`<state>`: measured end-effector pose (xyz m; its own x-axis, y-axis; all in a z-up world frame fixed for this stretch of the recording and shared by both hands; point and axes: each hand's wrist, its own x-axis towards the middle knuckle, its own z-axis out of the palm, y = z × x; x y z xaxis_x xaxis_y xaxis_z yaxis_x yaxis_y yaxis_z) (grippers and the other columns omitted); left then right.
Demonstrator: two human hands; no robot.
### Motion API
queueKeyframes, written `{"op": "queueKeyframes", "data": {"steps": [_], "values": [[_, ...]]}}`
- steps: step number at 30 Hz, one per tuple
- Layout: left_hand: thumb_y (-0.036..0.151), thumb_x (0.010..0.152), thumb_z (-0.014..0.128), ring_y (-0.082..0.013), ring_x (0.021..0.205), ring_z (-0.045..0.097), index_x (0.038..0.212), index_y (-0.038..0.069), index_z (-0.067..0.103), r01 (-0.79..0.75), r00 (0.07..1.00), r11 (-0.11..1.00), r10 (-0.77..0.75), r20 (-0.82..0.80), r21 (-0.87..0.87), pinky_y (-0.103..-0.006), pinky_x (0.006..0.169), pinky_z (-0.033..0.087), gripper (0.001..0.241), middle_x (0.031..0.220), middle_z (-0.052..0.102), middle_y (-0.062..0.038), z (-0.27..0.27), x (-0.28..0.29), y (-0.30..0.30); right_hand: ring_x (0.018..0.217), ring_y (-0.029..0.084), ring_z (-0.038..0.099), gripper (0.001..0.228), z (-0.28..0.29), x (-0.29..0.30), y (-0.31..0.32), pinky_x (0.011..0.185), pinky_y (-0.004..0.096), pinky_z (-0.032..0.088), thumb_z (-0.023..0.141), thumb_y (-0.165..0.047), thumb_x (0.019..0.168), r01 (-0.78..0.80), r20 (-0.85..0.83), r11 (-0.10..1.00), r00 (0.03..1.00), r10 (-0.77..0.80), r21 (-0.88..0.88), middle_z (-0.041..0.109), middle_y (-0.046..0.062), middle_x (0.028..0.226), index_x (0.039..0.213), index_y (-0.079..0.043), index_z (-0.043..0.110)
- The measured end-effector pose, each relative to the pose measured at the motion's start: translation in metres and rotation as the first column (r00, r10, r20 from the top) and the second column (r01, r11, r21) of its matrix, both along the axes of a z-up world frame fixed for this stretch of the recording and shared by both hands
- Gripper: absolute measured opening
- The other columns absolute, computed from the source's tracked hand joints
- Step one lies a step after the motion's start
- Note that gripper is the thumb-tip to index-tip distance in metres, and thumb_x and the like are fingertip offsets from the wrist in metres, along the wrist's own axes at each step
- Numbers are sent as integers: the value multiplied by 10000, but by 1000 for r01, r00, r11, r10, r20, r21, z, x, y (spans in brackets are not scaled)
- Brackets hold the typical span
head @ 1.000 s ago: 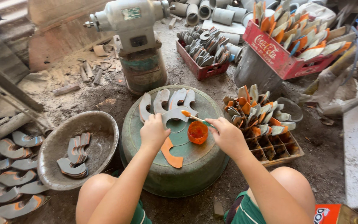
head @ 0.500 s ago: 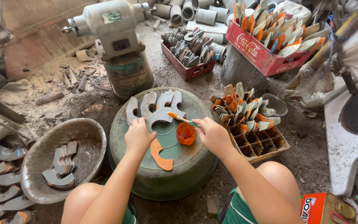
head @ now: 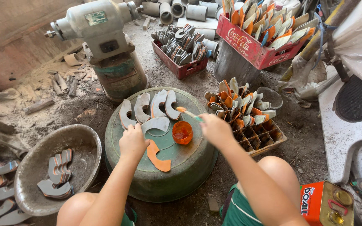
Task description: The person paints the edges of curved ceramic pieces with orange paint using a small brush. They pick up each piece, apply paint to the edges, and place the finished pieces into a crate. The process is repeated for multiple pieces.
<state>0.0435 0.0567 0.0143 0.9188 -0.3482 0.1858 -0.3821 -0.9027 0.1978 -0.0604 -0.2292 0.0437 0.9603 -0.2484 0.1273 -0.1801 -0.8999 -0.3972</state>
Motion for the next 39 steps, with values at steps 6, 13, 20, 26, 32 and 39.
{"op": "queueKeyframes", "data": {"steps": [6, 13, 20, 26, 32, 39], "values": [[363, 690, 898, -309, 990, 677, 1068, 73, 583, 11, 1000, 999, -10, -30, 45, -414, 743, 604, 571, 1070, 631, -121, 7, -3, 11, 855, 177, 724, 207, 0, -6, -178, 760, 407, 564, 656, -301, 977, 312, -446, 923, 809, -383, -225, 791, 30, 941, 1145, -229, 753], [362, 694, 890, -313, 995, 673, 1145, 72, 581, 7, 999, 994, -3, -36, 110, -406, 750, 601, 619, 1102, 627, -124, 7, -2, 25, 933, 236, 756, 227, -106, -51, -287, 821, 410, 574, 727, -335, 936, 375, -668, 877, 573, -474, -301, 809, 53, 1006, 1120, -246, 826], [349, 680, 891, -304, 999, 669, 1145, 79, 578, 9, 998, 993, -1, -64, 119, -400, 749, 606, 622, 1125, 624, -109, 0, -13, 16, 953, 264, 749, 234, -144, -31, -307, 827, 432, 573, 706, -295, 949, 391, -544, 896, 715, -440, -211, 804, 81, 1037, 1154, -221, 791], [348, 693, 884, -307, 995, 668, 1145, 81, 580, -9, 998, 993, 16, -61, 115, -411, 749, 602, 606, 1112, 626, -111, -1, -13, 12, 1003, 274, 724, 242, -150, -2, -292, 824, 452, 577, 665, -195, 965, 362, -506, 895, 739, -445, -260, 765, 80, 1116, 1173, -243, 777], [348, 702, 877, -307, 998, 667, 1160, 79, 576, 2, 997, 992, 8, -75, 124, -416, 757, 600, 610, 1105, 624, -112, 4, -13, 10, 1024, 298, 710, 213, -147, 14, -288, 842, 460, 562, 682, -152, 940, 391, -483, 888, 744, -461, -244, 749, 111, 1131, 1104, -173, 815], [367, 713, 876, -301, 1006, 665, 1142, 74, 570, -2, 995, 990, 17, -103, 139, -411, 756, 604, 603, 1098, 621, -112, 5, -13, 10, 967, 343, 729, 210, -170, 41, -289, 794, 475, 579, 707, -70, 877, 360, -517, 890, 724, -456, -280, 763, 161, 1071, 1069, -88, 789]]}}
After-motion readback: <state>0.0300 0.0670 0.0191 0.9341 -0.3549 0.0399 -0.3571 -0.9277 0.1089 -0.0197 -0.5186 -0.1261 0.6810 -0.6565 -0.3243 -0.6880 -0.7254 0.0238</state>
